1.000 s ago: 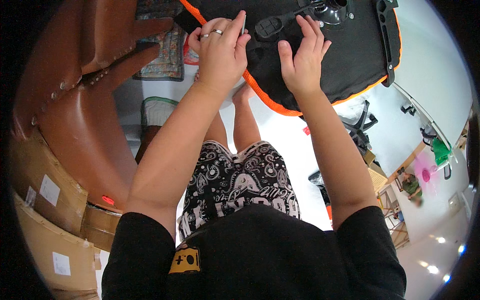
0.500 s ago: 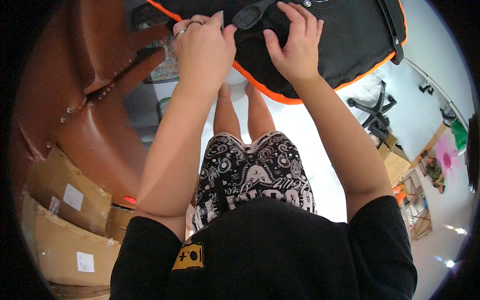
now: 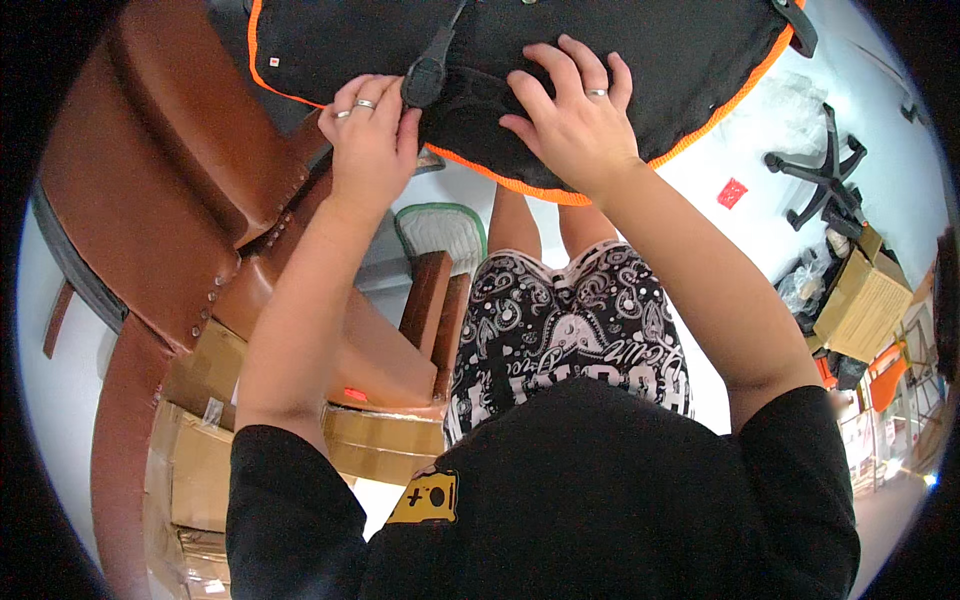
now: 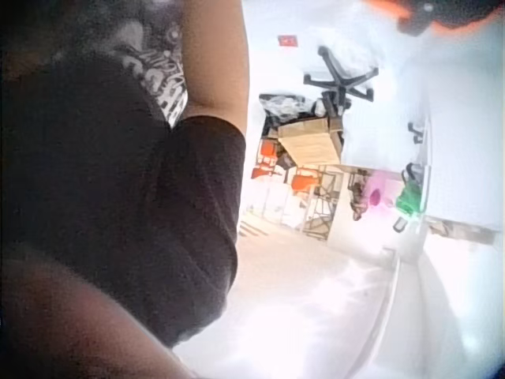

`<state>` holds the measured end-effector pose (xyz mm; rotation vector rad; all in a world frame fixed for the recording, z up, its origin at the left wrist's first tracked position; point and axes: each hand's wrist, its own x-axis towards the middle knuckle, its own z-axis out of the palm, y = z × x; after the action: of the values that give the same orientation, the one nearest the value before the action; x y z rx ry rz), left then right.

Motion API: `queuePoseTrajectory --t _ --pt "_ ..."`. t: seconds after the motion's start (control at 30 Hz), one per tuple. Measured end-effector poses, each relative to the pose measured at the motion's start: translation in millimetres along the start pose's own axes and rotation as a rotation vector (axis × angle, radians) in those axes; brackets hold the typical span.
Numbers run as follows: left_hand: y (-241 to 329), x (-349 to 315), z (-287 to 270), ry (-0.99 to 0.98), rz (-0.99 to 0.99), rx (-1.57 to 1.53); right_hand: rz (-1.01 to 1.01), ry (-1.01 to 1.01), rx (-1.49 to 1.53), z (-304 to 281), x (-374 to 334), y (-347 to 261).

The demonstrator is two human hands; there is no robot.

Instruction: The person assembles a black bag with orange trim by inserting and tightening multiple metal fasteners into the fabric. They use a small metal tool to secure each fastener, working systematically around the bag's perimeter.

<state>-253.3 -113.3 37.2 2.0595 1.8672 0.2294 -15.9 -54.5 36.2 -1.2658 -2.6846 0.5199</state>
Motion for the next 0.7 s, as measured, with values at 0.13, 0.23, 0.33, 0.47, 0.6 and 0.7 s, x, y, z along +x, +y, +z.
queuePoseTrajectory --t 0.13,0.23,0.33,0.47,0.6,0.7 --pt "-19 -6 3 0.042 0.033 -0.172 0.027 -0.006 -0.034 5 5 -11" --pt "3 -21 19 0.165 -0.279 -0.387 0.070 -0.021 0.042 5 5 -14" --pt "33 -21 39 0.345 -0.489 -0.540 0.092 0.012 0.075 -3 6 -20" --pt "42 -23 49 0.463 -0.534 -0.460 0.101 -0.051 0.146 -17 26 -50" --pt "46 -25 58 0.545 -0.539 -0.513 0.271 -0.056 0.095 -10 41 -64" --pt "60 -13 56 0.544 -0.539 -0.553 0.242 0.156 0.371 -1 25 -31"
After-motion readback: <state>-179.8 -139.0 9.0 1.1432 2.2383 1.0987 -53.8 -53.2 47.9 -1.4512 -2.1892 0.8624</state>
